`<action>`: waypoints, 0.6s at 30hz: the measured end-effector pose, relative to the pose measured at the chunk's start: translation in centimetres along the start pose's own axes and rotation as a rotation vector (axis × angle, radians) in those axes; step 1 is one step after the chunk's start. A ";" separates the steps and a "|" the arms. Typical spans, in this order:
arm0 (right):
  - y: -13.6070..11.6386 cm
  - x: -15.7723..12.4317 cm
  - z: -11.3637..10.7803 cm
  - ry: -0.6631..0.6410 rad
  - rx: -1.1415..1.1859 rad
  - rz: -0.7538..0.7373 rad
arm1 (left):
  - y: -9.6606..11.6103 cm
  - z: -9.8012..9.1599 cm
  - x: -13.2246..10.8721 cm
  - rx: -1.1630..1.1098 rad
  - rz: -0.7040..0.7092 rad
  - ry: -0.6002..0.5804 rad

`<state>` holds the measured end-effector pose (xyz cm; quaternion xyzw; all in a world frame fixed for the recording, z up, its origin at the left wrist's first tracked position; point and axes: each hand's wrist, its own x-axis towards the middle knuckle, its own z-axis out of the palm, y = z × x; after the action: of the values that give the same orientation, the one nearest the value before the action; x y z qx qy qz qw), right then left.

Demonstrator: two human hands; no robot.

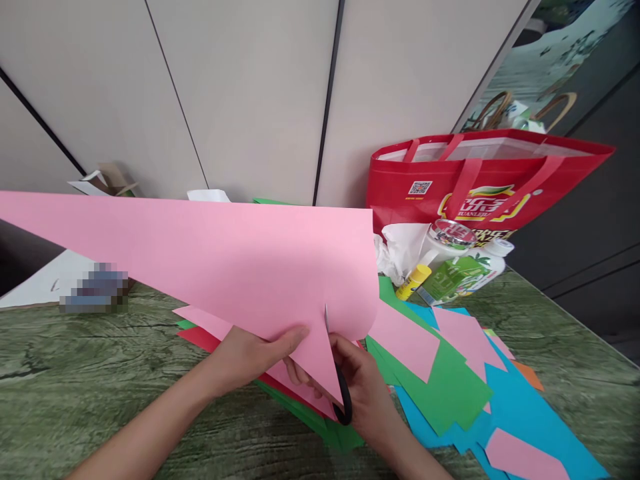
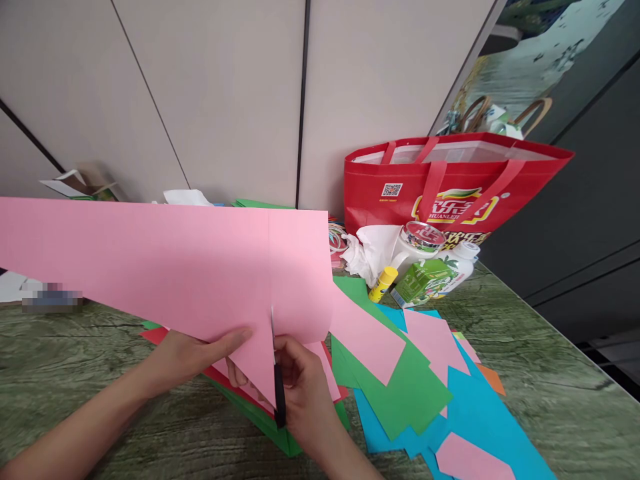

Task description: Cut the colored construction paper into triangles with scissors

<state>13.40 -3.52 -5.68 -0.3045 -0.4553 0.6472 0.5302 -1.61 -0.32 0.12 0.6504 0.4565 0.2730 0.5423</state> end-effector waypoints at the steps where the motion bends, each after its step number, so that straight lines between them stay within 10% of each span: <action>1: 0.0 0.0 0.0 -0.001 0.003 0.005 | 0.2 0.0 0.0 -0.001 -0.007 -0.005; 18: 0.0 0.1 0.4 0.121 -0.001 0.119 | -0.2 0.0 0.1 0.040 -0.003 0.000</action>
<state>13.04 -3.49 -5.48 -0.3697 -0.4041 0.6577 0.5171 -1.63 -0.21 -0.08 0.6604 0.4627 0.2632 0.5296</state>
